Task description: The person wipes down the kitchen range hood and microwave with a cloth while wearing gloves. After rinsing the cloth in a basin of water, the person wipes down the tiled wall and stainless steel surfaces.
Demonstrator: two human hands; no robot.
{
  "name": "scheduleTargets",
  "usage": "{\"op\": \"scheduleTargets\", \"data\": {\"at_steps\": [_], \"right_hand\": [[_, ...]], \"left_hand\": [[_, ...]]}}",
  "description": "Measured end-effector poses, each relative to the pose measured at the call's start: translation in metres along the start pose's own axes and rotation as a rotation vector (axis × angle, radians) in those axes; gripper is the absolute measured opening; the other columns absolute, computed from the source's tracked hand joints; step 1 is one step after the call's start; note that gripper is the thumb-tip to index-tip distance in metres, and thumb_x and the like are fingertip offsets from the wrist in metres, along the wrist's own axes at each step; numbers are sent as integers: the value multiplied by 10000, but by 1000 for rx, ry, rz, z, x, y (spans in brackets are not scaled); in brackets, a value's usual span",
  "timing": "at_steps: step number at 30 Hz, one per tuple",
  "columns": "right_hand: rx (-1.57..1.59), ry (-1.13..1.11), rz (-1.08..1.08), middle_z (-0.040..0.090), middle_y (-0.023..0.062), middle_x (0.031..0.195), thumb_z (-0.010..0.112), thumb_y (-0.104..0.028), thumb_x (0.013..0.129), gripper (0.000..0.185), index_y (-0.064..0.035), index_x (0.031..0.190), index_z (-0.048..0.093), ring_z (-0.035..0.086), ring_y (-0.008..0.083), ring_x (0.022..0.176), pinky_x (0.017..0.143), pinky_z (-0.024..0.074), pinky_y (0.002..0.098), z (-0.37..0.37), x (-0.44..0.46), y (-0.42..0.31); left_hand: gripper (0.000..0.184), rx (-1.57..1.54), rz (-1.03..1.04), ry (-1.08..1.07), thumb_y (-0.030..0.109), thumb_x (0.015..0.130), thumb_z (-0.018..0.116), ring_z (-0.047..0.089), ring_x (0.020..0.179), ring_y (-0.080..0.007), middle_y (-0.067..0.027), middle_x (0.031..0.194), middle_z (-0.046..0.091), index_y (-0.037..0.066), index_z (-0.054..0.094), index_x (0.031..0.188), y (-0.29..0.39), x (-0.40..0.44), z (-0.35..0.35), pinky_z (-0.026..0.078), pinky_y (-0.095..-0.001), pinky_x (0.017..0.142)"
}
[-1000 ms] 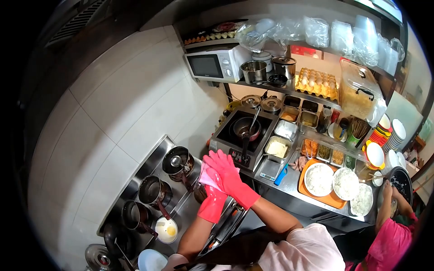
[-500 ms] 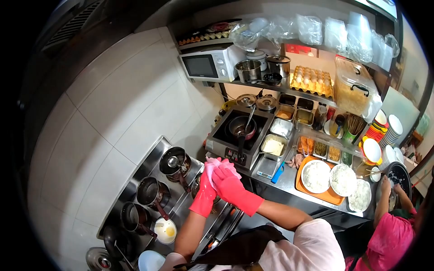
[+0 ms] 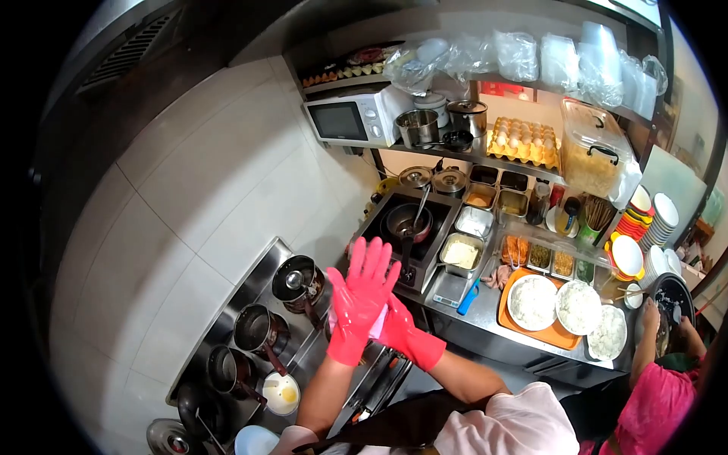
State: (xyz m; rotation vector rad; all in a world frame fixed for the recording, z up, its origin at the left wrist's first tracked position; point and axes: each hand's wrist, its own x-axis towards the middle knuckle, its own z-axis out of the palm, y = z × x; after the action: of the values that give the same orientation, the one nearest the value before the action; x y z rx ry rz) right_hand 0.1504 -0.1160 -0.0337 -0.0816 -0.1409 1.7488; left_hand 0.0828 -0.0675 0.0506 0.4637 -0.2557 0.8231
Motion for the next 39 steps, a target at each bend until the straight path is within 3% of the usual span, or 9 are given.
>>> {"op": "scheduleTargets", "data": {"at_steps": [2, 6, 13, 16, 20, 24, 33, 34, 39], "right_hand": [[-723, -66, -320, 416, 102, 1622, 469, -454, 1061, 628, -122, 1586, 376, 404, 314, 1477, 1230, 285, 507, -55, 11, 2], [254, -154, -52, 397, 151, 1627, 487, -532, 1019, 730, -101, 1591, 348, 355, 365, 1501, 1271, 195, 531, -6, 14, -59], [-432, -570, -788, 571, 115, 1364, 606, -468, 1020, 506, -121, 1378, 518, 555, 335, 1299, 1093, 485, 552, 208, 63, -218], [-543, -569, -993, 441, -73, 611, 620, -382, 1018, 396, -132, 720, 546, 531, 124, 636, 486, 377, 340, 400, 84, -309], [-1210, -161, -1838, 661, 112, 1270, 575, -493, 1016, 563, -67, 1383, 590, 610, 253, 1192, 1043, 436, 388, 510, 129, -338], [-1415, 322, -1676, 675, 154, 1301, 626, -585, 897, 543, -178, 1254, 680, 626, 437, 1138, 1081, 382, 539, 580, 151, -311], [-1566, -463, -2488, 396, 154, 1611, 543, -400, 1002, 613, -183, 1563, 431, 332, 416, 1487, 1237, 169, 605, 537, 173, -221], [-1631, -313, -2701, 504, 143, 1517, 537, -389, 1009, 553, -152, 1506, 488, 407, 409, 1432, 1227, 234, 558, 538, 178, -243], [-1365, -407, -2166, 647, 122, 1192, 582, -209, 974, 315, -126, 1270, 650, 632, 320, 1086, 939, 511, 431, 541, 201, -346]], "left_hand": [[929, -11, -45, 84, 673, 968, 485, 199, 1572, -342, -142, 1706, 216, 79, 230, 1635, -8, -7, -8, 119, -548, 1298], [879, 193, -102, 143, 656, 1014, 378, 202, 1573, -330, -162, 1694, 237, 43, 229, 1626, -1, -42, -49, 157, -547, 1295], [830, 509, 0, 393, 657, 1040, 237, 275, 1532, -403, -191, 1666, 285, 54, 265, 1610, 60, -153, -87, 207, -570, 1273], [759, 495, 131, 460, 602, 1055, 311, 386, 1479, -384, -192, 1606, 399, 57, 311, 1582, 87, -205, -86, 295, -574, 1231], [821, 510, 241, 446, 641, 1051, 331, 143, 1574, -399, -154, 1723, 133, 110, 162, 1655, 101, -286, -104, 117, -558, 1286], [822, 586, 320, 509, 636, 1049, 349, 138, 1576, -392, -166, 1719, 142, 107, 173, 1653, 97, -326, -83, 135, -557, 1282], [827, 622, 329, 522, 648, 1043, 348, 160, 1567, -388, -165, 1717, 152, 116, 176, 1653, 61, -294, -70, 152, -557, 1273], [828, 612, 317, 524, 649, 1043, 346, 163, 1565, -388, -164, 1717, 153, 117, 176, 1653, 57, -290, -71, 155, -557, 1272], [829, 596, 271, 516, 654, 1041, 339, 177, 1559, -387, -163, 1716, 158, 121, 173, 1654, 44, -253, -75, 167, -559, 1267]]}}
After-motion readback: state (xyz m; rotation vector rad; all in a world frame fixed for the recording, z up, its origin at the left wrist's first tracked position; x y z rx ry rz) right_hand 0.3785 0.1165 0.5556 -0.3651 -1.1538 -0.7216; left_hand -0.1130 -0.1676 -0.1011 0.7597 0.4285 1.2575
